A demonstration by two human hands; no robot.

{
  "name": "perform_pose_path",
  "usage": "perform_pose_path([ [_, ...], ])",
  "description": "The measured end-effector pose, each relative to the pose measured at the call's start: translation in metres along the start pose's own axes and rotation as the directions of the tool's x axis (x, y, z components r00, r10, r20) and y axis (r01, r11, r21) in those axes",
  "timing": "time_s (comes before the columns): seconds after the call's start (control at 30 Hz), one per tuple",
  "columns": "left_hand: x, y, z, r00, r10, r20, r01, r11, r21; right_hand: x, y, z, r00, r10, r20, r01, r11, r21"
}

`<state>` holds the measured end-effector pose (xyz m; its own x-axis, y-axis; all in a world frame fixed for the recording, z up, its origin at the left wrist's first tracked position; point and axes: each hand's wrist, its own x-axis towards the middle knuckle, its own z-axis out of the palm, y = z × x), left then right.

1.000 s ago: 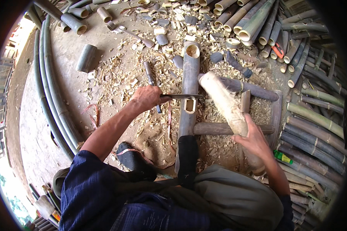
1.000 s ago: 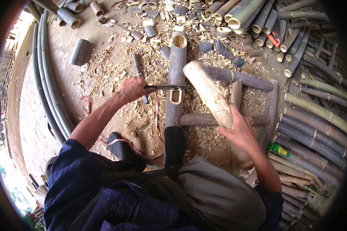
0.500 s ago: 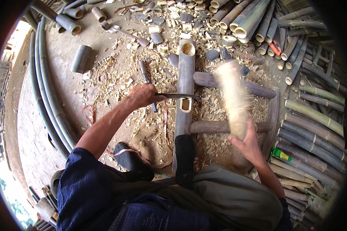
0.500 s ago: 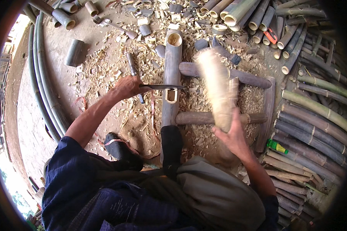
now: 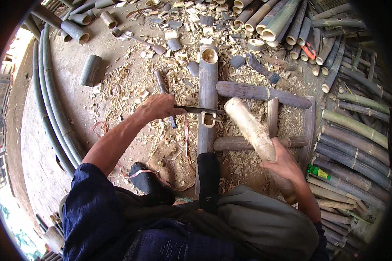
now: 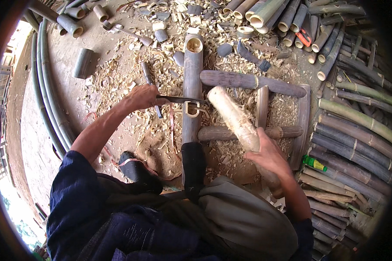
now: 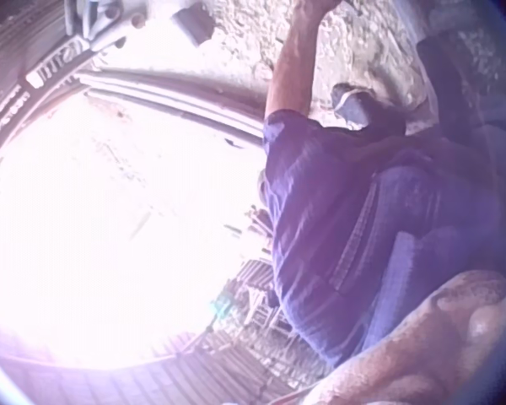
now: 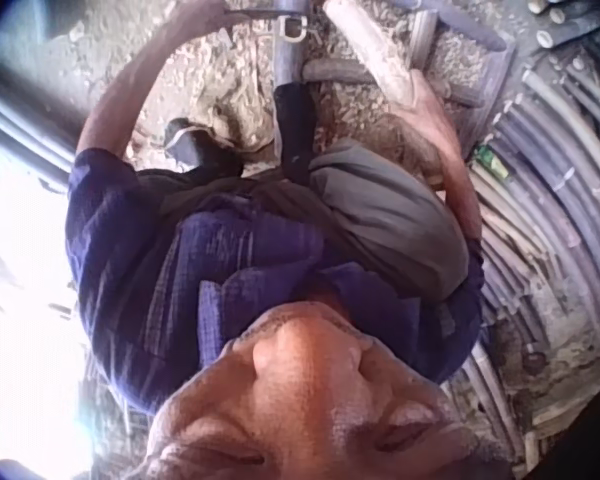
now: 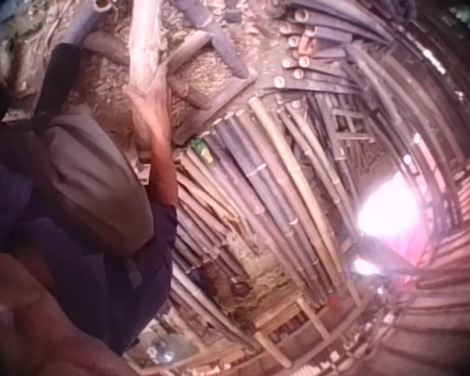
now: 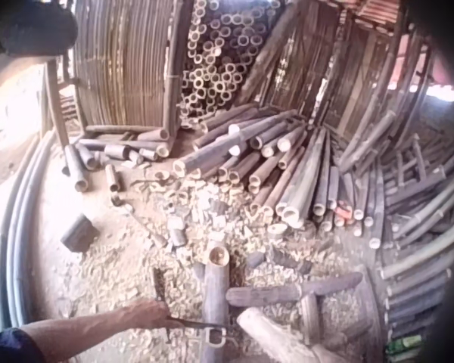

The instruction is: The person carves and shapes bamboo poles using a large knife and a smaller tool to refine holes while sitting on a workshop floor.

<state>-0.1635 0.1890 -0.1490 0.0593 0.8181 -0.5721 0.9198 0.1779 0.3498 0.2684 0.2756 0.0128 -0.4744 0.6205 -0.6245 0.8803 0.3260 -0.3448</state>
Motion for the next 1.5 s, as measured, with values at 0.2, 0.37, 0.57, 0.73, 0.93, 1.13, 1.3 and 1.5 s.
perform_pose_path([
  [0.2, -0.05, 0.002, 0.058, 0.755, 0.382, -0.533, -0.319, 0.924, 0.21, 0.008, -0.015, 0.011, 0.97, 0.055, -0.236, 0.056, 0.896, 0.441],
  [0.37, -0.084, 0.016, 0.065, 0.901, 0.031, -0.432, -0.102, 0.985, -0.142, 0.033, -0.014, 0.014, 0.969, -0.086, -0.231, 0.193, 0.848, 0.493],
  [0.57, -0.088, 0.003, 0.058, 0.979, 0.003, -0.202, -0.006, 1.0, -0.014, 0.045, -0.069, 0.0, 0.977, -0.137, -0.162, 0.149, 0.987, 0.063],
  [0.73, -0.085, 0.012, 0.045, 0.994, -0.062, -0.089, 0.068, 0.995, 0.068, 0.069, -0.071, -0.001, 0.856, -0.516, 0.028, 0.509, 0.833, -0.215],
  [0.93, -0.075, 0.011, 0.046, 0.998, -0.054, -0.024, 0.056, 0.996, 0.073, 0.147, -0.039, 0.001, 0.574, -0.743, 0.345, 0.643, 0.148, -0.751],
  [1.13, -0.074, 0.003, 0.056, 0.995, -0.01, -0.1, 0.016, 0.998, 0.054, 0.138, -0.06, 0.006, 0.417, -0.8, 0.431, 0.809, 0.111, -0.577],
  [1.3, -0.068, -0.006, 0.065, 0.992, -0.036, -0.123, 0.043, 0.998, 0.05, 0.15, -0.073, 0.014, 0.578, -0.728, 0.369, 0.667, 0.16, -0.728],
  [1.5, -0.066, -0.009, 0.076, 0.963, 0.037, -0.268, -0.026, 0.999, 0.043, 0.125, -0.089, 0.01, 0.249, -0.86, 0.445, 0.86, -0.014, -0.51],
])
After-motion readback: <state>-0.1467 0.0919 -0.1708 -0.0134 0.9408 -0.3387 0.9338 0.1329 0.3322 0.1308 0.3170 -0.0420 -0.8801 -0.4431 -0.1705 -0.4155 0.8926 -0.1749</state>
